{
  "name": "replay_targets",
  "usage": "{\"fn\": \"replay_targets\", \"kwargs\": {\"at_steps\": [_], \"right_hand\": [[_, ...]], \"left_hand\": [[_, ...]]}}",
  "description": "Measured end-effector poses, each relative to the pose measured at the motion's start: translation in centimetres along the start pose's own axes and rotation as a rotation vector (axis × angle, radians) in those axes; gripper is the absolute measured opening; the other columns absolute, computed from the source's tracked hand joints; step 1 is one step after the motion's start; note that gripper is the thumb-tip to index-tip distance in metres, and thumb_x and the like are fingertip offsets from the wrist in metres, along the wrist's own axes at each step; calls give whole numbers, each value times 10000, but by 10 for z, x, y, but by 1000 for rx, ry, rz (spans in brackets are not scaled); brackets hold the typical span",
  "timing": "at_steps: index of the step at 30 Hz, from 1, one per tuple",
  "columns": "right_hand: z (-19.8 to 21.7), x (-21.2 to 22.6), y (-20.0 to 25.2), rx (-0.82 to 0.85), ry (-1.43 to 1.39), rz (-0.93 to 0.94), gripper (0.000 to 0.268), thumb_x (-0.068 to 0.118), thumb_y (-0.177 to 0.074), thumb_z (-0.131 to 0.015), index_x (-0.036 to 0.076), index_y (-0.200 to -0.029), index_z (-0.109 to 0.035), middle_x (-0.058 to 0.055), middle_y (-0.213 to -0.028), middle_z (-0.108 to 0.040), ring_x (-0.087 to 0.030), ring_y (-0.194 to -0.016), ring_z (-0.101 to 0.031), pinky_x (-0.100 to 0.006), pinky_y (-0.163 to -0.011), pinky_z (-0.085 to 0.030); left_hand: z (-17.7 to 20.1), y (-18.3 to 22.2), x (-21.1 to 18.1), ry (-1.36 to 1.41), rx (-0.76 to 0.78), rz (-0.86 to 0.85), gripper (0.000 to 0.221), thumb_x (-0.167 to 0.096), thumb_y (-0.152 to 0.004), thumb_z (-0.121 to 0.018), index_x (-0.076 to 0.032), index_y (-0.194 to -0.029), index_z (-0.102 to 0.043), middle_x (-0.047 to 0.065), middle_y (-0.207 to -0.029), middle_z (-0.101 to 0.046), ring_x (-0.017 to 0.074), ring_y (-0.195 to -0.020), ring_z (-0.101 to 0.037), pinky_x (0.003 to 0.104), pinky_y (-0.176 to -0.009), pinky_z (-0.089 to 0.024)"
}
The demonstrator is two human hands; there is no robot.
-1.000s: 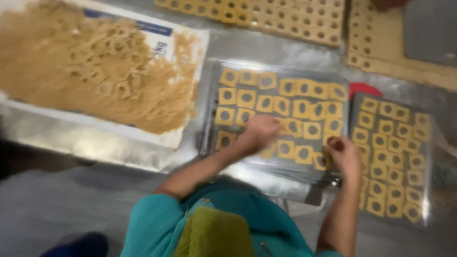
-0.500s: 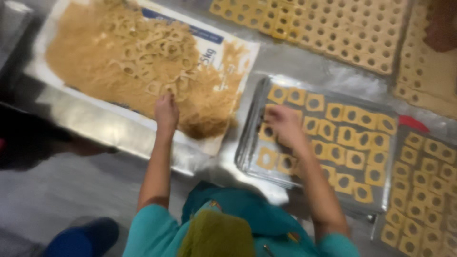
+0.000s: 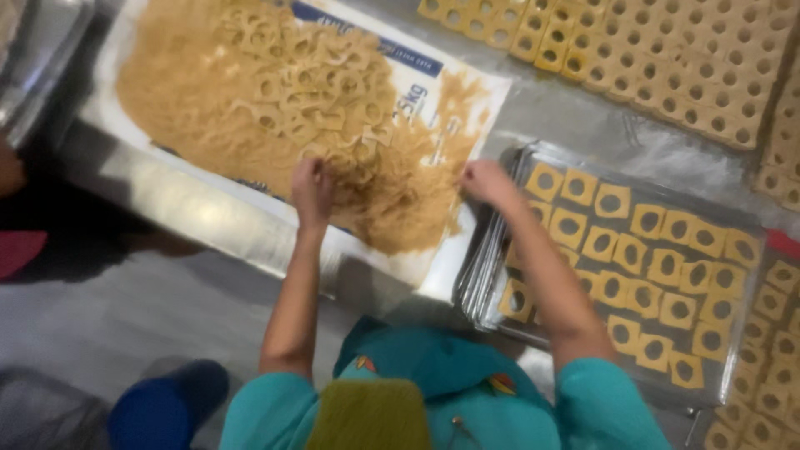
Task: The person repeatedly picks up square-shaped snacks from a large pile and arranges them in neat rows on metal trays. A second person is visible working alongside, performing a similar task.
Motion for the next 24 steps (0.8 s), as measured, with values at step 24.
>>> {"fn": "replay_targets", "kwargs": {"at_steps": [24], "right_hand": [[15,128,15,-213,-227,313,274,187,-931,-662,120,-1192,-712,-159,-1067,-714,-361,-987,-705,-406,-855,-553]], "left_hand": [[-63,17,-49,262,255,113,153,-94,-1016,-663,-34,-1156,-675,132,-1018,-715,284,-902,-696,377,-809,-559]]}}
Point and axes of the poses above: each hand's wrist, its own y-axis away from the middle knuckle, its own z-axis out of the back of the hand, x = y × z, the point moved 10 cm from there along -y, towards the middle knuckle
